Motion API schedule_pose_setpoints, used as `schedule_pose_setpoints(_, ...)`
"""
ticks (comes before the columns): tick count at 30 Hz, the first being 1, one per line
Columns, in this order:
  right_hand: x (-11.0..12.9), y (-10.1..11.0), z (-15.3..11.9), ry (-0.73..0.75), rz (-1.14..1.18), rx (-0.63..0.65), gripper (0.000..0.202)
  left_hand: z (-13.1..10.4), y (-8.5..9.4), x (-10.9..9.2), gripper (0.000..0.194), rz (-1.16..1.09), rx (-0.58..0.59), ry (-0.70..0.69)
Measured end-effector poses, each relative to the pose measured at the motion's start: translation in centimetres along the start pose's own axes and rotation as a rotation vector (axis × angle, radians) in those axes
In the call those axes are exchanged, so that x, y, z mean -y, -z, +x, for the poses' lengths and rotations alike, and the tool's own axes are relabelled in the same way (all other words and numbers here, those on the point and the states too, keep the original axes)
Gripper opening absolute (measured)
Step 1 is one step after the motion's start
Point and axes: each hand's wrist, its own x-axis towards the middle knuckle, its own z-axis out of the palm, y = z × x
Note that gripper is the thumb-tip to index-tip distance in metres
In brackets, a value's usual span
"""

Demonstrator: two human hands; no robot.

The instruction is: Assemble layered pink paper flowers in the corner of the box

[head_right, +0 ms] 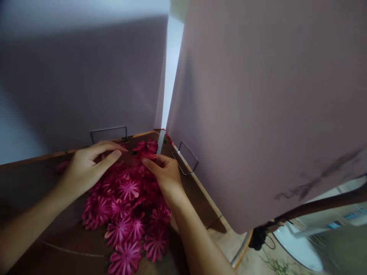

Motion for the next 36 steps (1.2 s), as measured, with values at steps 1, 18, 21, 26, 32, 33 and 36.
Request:
schedule_pose_setpoints(1,0.1,-0.2,-0.1,0.001,-0.026,0.005,0.020,-0.1,-0.2,-0.1,0.021,-0.002,0.033,-0.020)
schedule_pose_setpoints(18,0.6,-0.8,-0.7,0.023,-0.181,0.088,0.026,-0.7,-1.3,0.2,0.026,-0.067,0.069,0.057)
schedule_pose_setpoints(21,0.6,-0.7,-0.7,0.038,-0.199,0.110,0.028,-0.7,-1.4,0.4,0.028,-0.107,0.062,0.076)
schedule_pose_setpoints(26,0.7,-0.6,-0.7,0.077,-0.209,0.147,0.024,-0.7,-1.3,0.2,0.027,-0.136,0.069,0.117)
schedule_pose_setpoints(32,0.9,-0.6,-0.8,0.015,-0.256,0.232,0.023,-0.8,-1.3,0.0,0.023,-0.095,0.113,0.084)
schedule_pose_setpoints(33,0.9,-0.6,-0.8,0.004,-0.269,0.215,0.026,-0.8,-1.3,0.0,0.022,-0.086,0.112,0.076)
schedule_pose_setpoints(36,0.7,-0.5,-0.7,-0.007,-0.279,0.170,0.029,-0.9,-1.4,0.2,0.022,-0.066,0.094,0.064)
